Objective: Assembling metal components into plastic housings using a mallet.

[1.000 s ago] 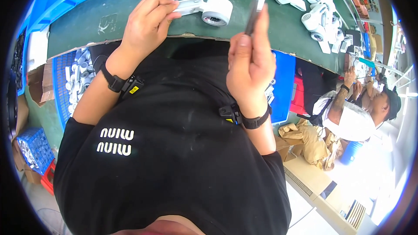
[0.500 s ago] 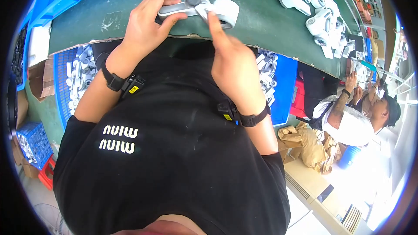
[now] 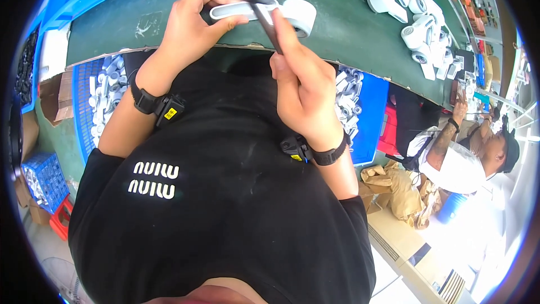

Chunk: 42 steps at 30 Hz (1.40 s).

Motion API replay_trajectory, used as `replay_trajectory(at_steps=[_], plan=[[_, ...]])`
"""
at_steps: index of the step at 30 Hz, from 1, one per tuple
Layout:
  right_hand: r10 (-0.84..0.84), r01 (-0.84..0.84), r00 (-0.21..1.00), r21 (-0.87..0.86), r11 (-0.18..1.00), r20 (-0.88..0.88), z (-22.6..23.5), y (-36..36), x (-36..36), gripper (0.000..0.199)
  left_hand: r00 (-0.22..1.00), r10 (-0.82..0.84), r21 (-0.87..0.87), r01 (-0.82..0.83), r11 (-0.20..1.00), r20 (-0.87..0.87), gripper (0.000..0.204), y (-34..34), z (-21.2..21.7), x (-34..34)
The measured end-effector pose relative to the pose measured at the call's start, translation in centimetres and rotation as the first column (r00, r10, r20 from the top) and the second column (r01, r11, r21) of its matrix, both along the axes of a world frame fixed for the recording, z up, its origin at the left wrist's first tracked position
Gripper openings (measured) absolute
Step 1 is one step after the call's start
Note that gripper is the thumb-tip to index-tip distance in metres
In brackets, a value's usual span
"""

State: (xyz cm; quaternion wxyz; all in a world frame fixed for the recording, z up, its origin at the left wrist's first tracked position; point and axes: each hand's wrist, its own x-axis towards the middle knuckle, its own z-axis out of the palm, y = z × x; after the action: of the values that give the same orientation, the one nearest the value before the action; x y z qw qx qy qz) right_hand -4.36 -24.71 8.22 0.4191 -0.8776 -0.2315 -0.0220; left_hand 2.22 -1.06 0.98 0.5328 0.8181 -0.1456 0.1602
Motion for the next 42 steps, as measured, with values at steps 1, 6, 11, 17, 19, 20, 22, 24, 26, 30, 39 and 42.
replay_trajectory(at_steps=[1,6,11,17,19,20,22,24,26,30,39,42], plan=[[0.011,-0.022,0.997,0.152,0.988,0.073,-0.8,-0.1,-0.3,0.058,1.000,-0.006,-0.003,0.006,1.000,0.000,0.061,-0.2,0.8,-0.1],[0.054,-0.054,0.999,-0.123,0.991,0.001,-0.9,1.5,1.1,0.059,0.791,-0.066,-0.252,0.271,0.929,0.608,0.072,0.1,-2.0,2.7],[0.058,-0.085,0.980,0.136,0.987,0.192,-2.2,1.6,0.8,0.066,0.997,0.025,-0.026,-0.023,0.999,0.074,0.074,-0.1,0.7,-0.1],[0.109,-0.092,0.979,-0.103,0.990,0.170,-0.1,1.5,0.6,0.054,1.000,0.005,-0.049,-0.004,0.999,0.027,0.077,0.5,0.4,-0.1],[0.021,-0.040,0.968,0.072,0.997,0.250,-1.3,0.8,0.0,0.054,0.999,0.041,-0.010,-0.041,0.999,0.017,0.077,0.2,0.9,-0.3],[-0.072,-0.009,0.947,0.251,0.968,0.313,-2.0,0.4,-0.3,0.054,0.999,0.032,-0.041,-0.032,0.999,0.004,0.069,-0.1,1.3,-0.6],[-0.087,-0.027,0.909,0.264,0.964,0.408,-2.5,-0.1,0.3,0.054,1.000,0.025,-0.066,-0.025,0.997,-0.008,0.061,-0.3,1.3,-0.6],[0.006,0.032,0.977,-0.175,0.984,0.213,-2.1,-0.9,0.8,0.054,1.000,0.019,-0.037,-0.019,0.999,-0.007,0.061,-0.4,0.5,-0.6],[-0.061,0.077,0.994,-0.199,0.977,0.088,-0.4,-1.8,-0.2,0.058,0.995,0.024,0.007,-0.025,1.000,0.095,0.057,-0.7,-0.6,-0.4],[-0.149,0.102,0.960,0.198,0.975,0.236,-1.6,-2.1,-1.4,0.056,0.932,0.022,0.168,-0.089,0.982,0.362,0.043,-0.3,-1.1,0.0],[-0.142,0.140,0.990,0.167,0.976,0.001,-1.1,-4.9,-0.7,0.058,0.953,-0.008,0.230,-0.065,0.971,0.302,0.028,-0.6,0.0,-0.3],[-0.282,0.341,0.939,0.436,0.833,-0.197,-0.9,-5.6,-0.5,0.057,0.947,-0.016,0.228,-0.061,0.972,0.322,0.025,-0.6,0.1,-0.4]])
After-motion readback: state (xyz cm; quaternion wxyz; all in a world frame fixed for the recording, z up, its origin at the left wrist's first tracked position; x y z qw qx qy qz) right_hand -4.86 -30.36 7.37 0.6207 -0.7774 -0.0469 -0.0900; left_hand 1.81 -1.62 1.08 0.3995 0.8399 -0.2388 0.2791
